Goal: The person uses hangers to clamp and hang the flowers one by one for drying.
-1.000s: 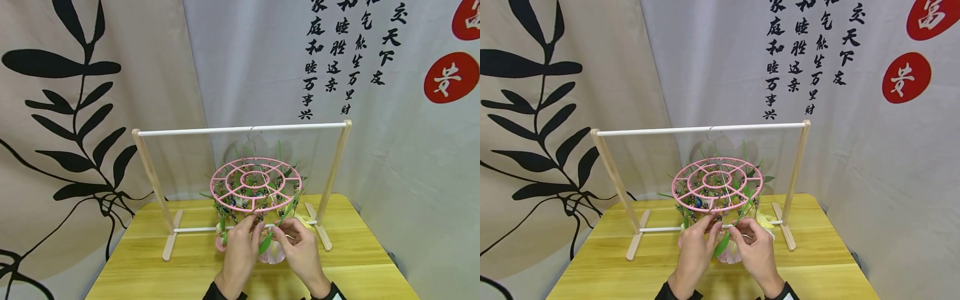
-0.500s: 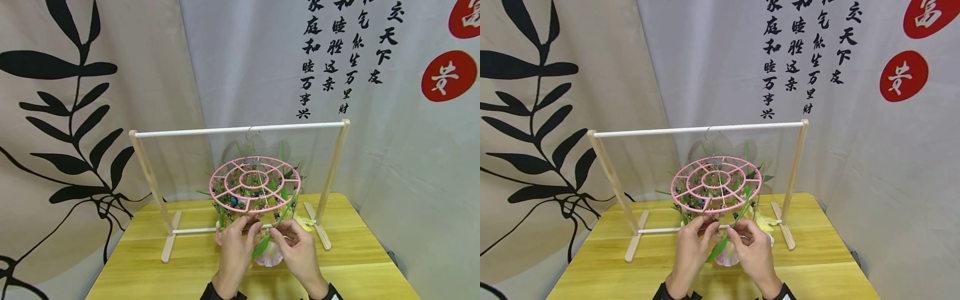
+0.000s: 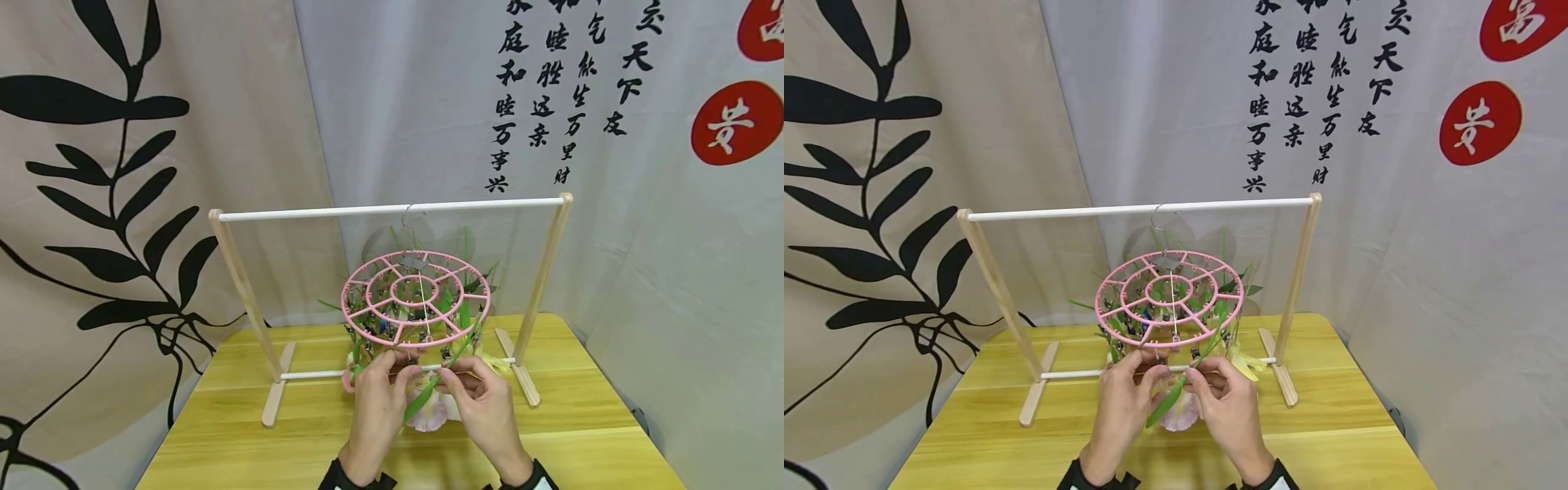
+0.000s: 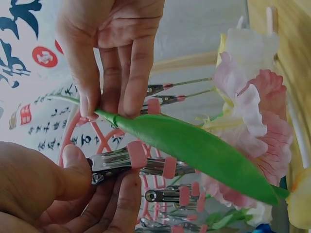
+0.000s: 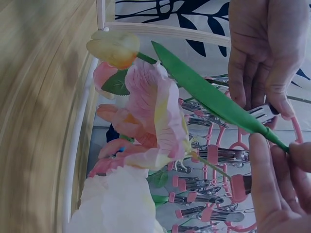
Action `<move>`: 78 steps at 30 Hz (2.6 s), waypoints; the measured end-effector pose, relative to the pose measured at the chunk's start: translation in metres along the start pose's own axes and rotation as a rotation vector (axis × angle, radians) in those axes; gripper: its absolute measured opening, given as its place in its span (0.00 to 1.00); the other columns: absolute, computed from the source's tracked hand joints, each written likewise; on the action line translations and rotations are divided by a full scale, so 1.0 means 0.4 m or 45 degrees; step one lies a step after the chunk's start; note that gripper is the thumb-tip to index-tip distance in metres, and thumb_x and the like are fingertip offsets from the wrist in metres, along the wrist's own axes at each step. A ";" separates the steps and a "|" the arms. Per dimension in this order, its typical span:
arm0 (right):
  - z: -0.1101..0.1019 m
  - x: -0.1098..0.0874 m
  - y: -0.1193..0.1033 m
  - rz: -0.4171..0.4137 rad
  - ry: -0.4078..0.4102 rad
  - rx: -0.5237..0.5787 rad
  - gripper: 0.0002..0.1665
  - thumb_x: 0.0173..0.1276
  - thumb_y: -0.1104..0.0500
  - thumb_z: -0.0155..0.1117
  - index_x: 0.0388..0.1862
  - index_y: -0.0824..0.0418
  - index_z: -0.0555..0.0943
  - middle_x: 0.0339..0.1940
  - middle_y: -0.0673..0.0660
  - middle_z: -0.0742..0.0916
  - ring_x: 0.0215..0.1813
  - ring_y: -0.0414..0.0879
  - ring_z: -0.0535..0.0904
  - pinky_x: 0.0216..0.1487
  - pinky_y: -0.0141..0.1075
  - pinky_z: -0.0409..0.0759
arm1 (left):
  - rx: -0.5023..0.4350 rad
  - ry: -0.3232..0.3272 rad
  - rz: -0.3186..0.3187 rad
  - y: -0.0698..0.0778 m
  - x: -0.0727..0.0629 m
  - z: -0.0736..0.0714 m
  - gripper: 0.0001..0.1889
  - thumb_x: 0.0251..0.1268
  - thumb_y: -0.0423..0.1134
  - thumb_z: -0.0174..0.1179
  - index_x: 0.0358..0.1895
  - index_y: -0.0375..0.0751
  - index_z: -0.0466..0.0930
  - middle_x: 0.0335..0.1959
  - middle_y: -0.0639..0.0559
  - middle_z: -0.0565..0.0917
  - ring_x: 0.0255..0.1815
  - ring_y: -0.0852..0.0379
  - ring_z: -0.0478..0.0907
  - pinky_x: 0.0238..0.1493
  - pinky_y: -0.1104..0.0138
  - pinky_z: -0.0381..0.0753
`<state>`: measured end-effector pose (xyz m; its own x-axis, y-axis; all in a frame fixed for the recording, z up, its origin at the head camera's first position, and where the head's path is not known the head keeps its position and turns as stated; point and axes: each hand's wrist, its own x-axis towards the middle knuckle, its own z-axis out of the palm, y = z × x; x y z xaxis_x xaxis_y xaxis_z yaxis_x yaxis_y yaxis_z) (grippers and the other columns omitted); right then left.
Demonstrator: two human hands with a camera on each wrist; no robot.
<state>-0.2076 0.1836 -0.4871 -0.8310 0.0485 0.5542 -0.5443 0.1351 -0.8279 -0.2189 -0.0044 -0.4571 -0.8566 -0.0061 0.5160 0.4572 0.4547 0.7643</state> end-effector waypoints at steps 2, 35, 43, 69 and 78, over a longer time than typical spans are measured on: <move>0.002 -0.001 0.001 0.024 0.007 -0.009 0.05 0.82 0.70 0.74 0.52 0.65 0.89 0.48 0.68 0.97 0.42 0.51 1.00 0.45 0.48 0.99 | 0.007 0.004 0.011 0.000 -0.001 0.001 0.06 0.75 0.34 0.76 0.50 0.42 0.93 0.46 0.51 0.96 0.45 0.56 0.94 0.49 0.69 0.92; 0.023 0.013 0.024 0.060 0.021 -0.122 0.06 0.76 0.65 0.83 0.44 0.55 0.94 0.40 0.54 0.98 0.38 0.53 0.98 0.41 0.38 0.97 | 0.051 0.176 0.066 -0.008 0.017 0.021 0.13 0.68 0.21 0.74 0.36 0.45 0.94 0.31 0.56 0.96 0.35 0.57 0.94 0.40 0.71 0.85; 0.032 0.019 0.019 0.032 0.045 -0.222 0.06 0.75 0.60 0.86 0.42 0.61 0.96 0.40 0.49 0.98 0.39 0.42 0.96 0.44 0.34 0.94 | 0.055 0.140 0.074 -0.007 0.019 0.026 0.15 0.66 0.17 0.70 0.36 0.44 0.94 0.30 0.54 0.95 0.32 0.60 0.92 0.32 0.75 0.81; 0.015 0.006 0.030 0.001 0.014 -0.267 0.08 0.80 0.58 0.82 0.54 0.49 0.96 0.48 0.47 0.99 0.45 0.38 0.95 0.48 0.33 0.95 | 0.097 0.027 0.159 -0.021 0.011 0.012 0.05 0.78 0.32 0.75 0.51 0.39 0.94 0.46 0.49 0.98 0.43 0.54 0.97 0.46 0.67 0.96; -0.018 0.001 0.041 -0.030 -0.034 -0.313 0.09 0.82 0.61 0.79 0.57 0.60 0.95 0.52 0.53 0.99 0.46 0.38 0.95 0.48 0.34 0.95 | 0.185 0.001 0.206 -0.033 0.008 -0.002 0.18 0.77 0.34 0.77 0.65 0.32 0.92 0.48 0.46 0.99 0.43 0.53 0.99 0.53 0.59 0.96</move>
<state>-0.2160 0.1930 -0.4997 -0.8228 0.0167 0.5681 -0.5222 0.3724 -0.7672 -0.2276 -0.0110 -0.4654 -0.7748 0.0770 0.6275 0.5492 0.5735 0.6078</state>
